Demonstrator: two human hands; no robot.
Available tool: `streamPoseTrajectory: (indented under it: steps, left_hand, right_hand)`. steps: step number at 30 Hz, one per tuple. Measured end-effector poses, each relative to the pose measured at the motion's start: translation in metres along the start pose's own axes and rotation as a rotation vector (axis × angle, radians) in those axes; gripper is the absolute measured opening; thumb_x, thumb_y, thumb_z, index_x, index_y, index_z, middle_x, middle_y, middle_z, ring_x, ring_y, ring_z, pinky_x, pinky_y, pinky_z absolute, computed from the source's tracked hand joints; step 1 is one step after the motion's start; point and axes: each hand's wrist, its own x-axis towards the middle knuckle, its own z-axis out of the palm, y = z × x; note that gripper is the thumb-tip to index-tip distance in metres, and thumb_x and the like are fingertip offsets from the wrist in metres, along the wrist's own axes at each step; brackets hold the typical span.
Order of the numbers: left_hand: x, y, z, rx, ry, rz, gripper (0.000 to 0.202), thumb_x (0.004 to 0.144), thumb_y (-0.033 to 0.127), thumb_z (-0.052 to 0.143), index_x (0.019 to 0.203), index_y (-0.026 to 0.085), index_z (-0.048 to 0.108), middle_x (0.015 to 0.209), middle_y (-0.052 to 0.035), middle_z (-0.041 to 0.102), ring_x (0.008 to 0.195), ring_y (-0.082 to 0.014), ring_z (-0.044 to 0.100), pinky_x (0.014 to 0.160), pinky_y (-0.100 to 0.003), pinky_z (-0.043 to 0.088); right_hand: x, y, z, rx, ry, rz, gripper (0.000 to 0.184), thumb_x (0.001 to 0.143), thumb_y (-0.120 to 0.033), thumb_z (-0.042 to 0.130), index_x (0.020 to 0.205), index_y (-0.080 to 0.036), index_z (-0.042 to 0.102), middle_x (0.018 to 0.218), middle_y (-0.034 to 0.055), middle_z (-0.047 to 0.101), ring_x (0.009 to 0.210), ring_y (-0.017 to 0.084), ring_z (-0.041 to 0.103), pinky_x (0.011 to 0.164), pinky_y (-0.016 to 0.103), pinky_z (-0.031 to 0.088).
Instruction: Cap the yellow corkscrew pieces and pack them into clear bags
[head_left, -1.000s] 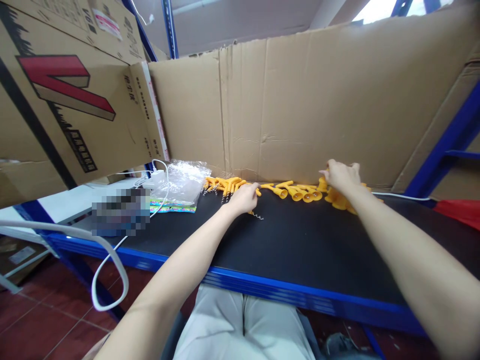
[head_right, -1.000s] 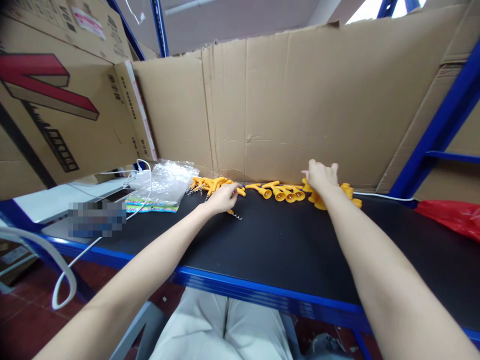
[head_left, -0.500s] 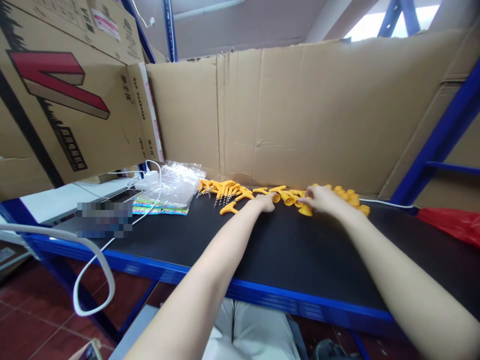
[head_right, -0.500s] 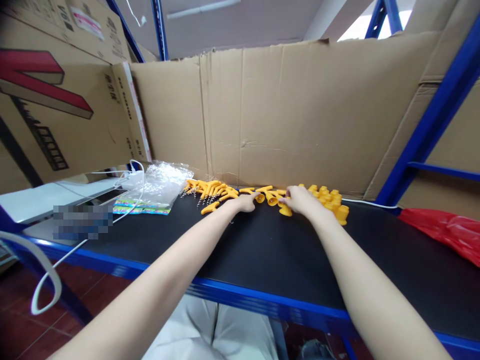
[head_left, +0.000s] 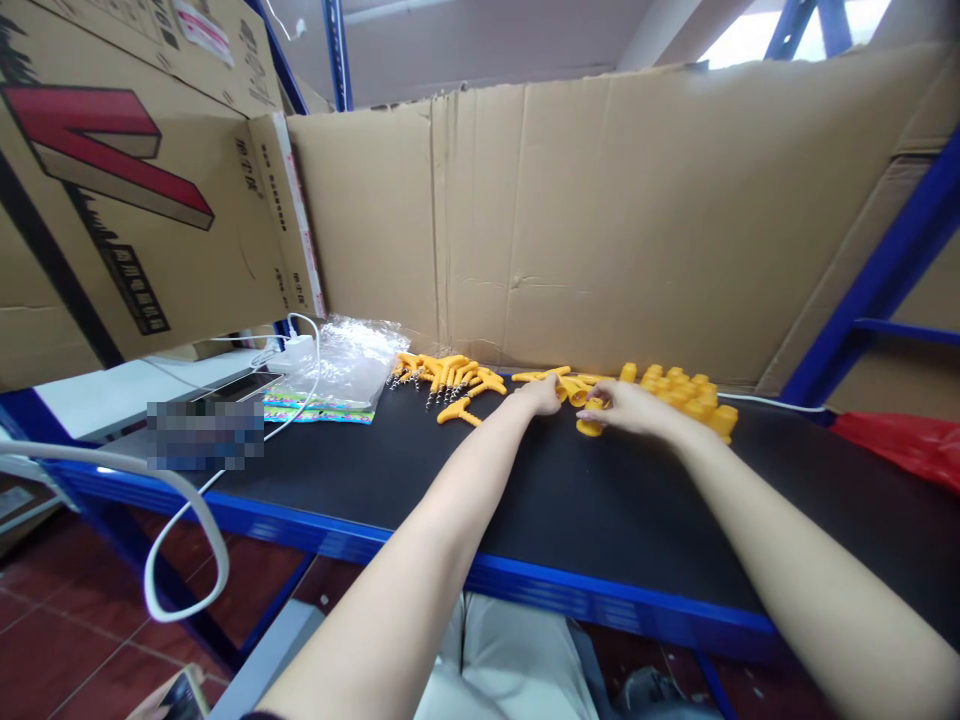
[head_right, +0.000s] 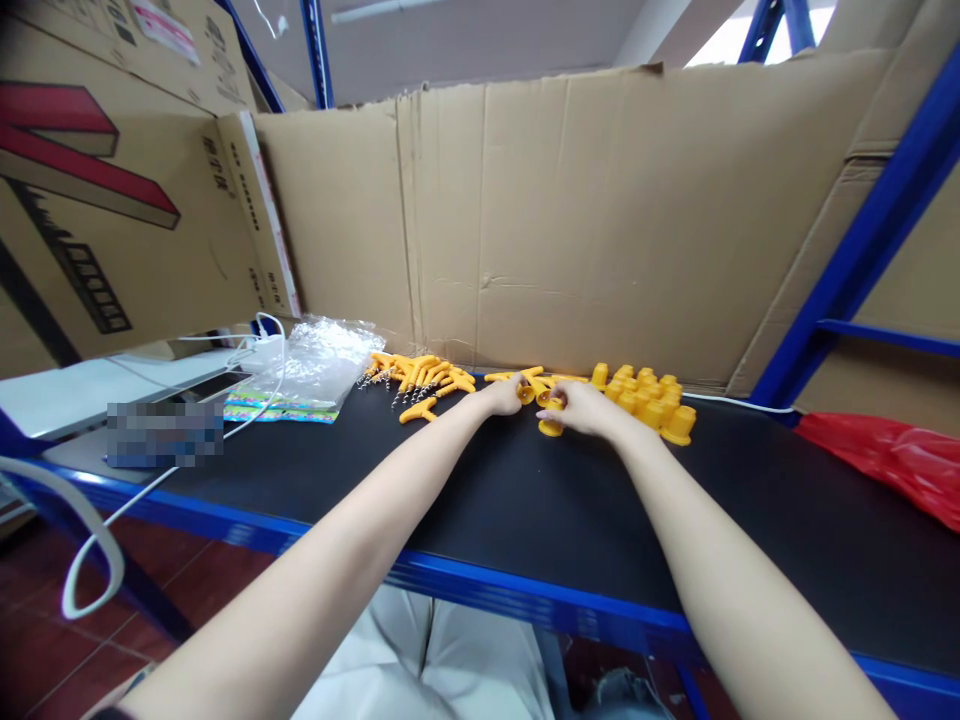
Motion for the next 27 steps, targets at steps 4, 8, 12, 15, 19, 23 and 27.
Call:
streamPoseTrajectory:
  steps: [4,8,12,15,19,23,27]
  left_hand:
    - [-0.002,0.001,-0.001,0.010,-0.025,-0.071,0.049,0.077,0.027,0.046,0.124,0.020,0.034,0.123,-0.0116,0.052,0.111,-0.0258,0.050,0.090,-0.041,0.039]
    - [-0.008,-0.002,-0.007,0.080,-0.019,-0.047,0.060,0.076,0.023,0.046,0.132,0.023,0.024,0.128,-0.0118,0.048,0.117,-0.0269,0.044,0.094,-0.046,0.035]
    - [-0.025,-0.012,-0.032,0.210,0.100,0.031,0.061,0.074,0.019,0.044,0.133,0.023,0.026,0.129,-0.0122,0.046,0.119,-0.0273,0.041,0.095,-0.048,0.032]
    - [-0.046,-0.024,-0.057,0.251,0.114,0.042,0.053,0.073,0.017,0.045,0.125,0.019,0.040,0.128,-0.0119,0.047,0.118,-0.0270,0.042,0.094,-0.043,0.035]
    - [-0.077,-0.048,-0.076,0.235,0.096,0.039,0.044,0.071,0.015,0.046,0.114,0.017,0.052,0.116,-0.0083,0.057,0.105,-0.0203,0.052,0.088,-0.029,0.041]
    - [-0.100,-0.074,-0.079,0.325,0.170,0.011,0.035,0.067,0.010,0.045,0.097,0.017,0.062,0.103,-0.0083,0.062,0.096,-0.0207,0.055,0.083,-0.029,0.042]
    - [-0.108,-0.094,-0.081,0.318,0.119,-0.037,0.032,0.064,0.011,0.047,0.090,0.019,0.065,0.094,-0.0064,0.064,0.086,-0.0194,0.057,0.076,-0.027,0.043]
  right_hand:
    - [0.000,0.004,0.003,0.048,-0.071,-0.019,0.027,0.060,-0.041,0.065,0.068,-0.019,0.052,0.067,0.0032,0.059,0.063,0.019,0.055,0.056,0.029,0.039]
    - [0.001,0.010,0.008,0.151,-0.151,-0.047,0.031,0.059,-0.045,0.065,0.067,-0.017,0.053,0.067,0.0026,0.059,0.063,0.016,0.054,0.057,0.028,0.040]
    - [0.001,0.010,0.013,0.154,-0.180,-0.048,0.032,0.061,-0.048,0.063,0.065,-0.018,0.057,0.065,0.0013,0.057,0.063,0.015,0.052,0.056,0.027,0.038]
    - [0.001,0.004,0.016,0.190,-0.163,-0.018,0.031,0.061,-0.047,0.063,0.062,-0.017,0.056,0.062,-0.0008,0.054,0.061,0.014,0.049,0.056,0.026,0.037]
    - [0.007,-0.001,0.024,0.237,-0.155,-0.024,0.030,0.060,-0.046,0.064,0.066,-0.018,0.058,0.064,-0.0012,0.056,0.063,0.014,0.050,0.057,0.026,0.037]
    - [0.020,-0.001,0.030,0.235,-0.189,-0.063,0.032,0.059,-0.049,0.064,0.068,-0.018,0.062,0.066,-0.0005,0.058,0.065,0.015,0.053,0.059,0.027,0.039]
    - [0.026,-0.005,0.027,0.220,-0.228,-0.045,0.033,0.057,-0.050,0.066,0.069,-0.019,0.063,0.066,0.0002,0.059,0.065,0.015,0.053,0.059,0.026,0.039]
